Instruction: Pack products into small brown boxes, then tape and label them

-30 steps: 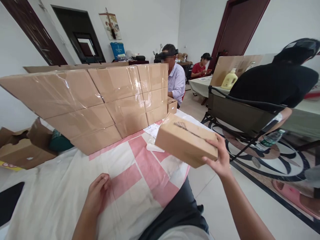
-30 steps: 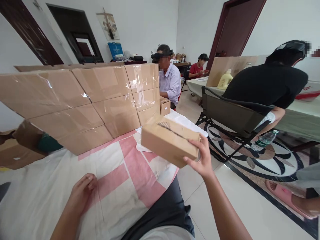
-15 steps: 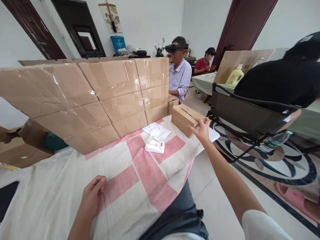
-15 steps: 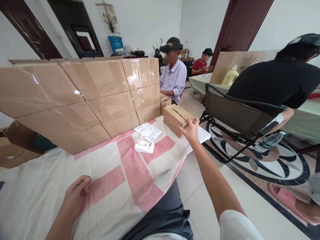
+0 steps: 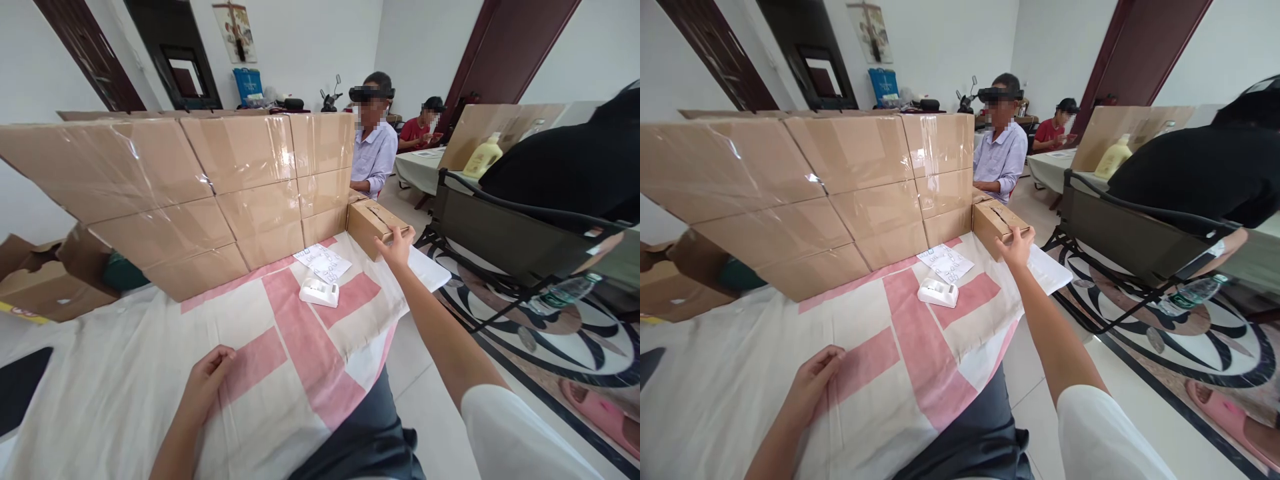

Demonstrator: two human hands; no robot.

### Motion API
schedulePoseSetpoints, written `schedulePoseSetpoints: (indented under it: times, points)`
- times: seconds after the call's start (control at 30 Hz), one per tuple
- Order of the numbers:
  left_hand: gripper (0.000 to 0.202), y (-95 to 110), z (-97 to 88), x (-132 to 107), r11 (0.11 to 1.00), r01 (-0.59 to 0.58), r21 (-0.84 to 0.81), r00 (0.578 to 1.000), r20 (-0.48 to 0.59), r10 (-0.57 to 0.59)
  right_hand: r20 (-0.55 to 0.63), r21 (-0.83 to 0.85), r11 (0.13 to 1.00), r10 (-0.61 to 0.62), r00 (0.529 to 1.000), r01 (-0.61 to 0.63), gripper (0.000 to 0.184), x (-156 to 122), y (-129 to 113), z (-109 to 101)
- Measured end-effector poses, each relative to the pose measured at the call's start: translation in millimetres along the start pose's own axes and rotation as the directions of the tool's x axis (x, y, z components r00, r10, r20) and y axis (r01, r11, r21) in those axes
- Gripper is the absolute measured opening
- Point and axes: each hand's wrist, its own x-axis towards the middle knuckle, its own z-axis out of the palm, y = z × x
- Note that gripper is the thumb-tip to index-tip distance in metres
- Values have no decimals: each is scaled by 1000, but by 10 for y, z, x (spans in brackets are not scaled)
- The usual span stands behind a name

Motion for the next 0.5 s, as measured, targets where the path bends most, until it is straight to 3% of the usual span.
schedulePoseSetpoints:
  times: [0.33,0.5]
  points:
    - [45,19,22,12,990,10,141,996,92,-23,14,-22,994,-105,994,106,71,79,108,5]
    - [47,95,55,-10,983,2,186,993,113,-23,12,-30,995,-99,995,99,70,118,132,49]
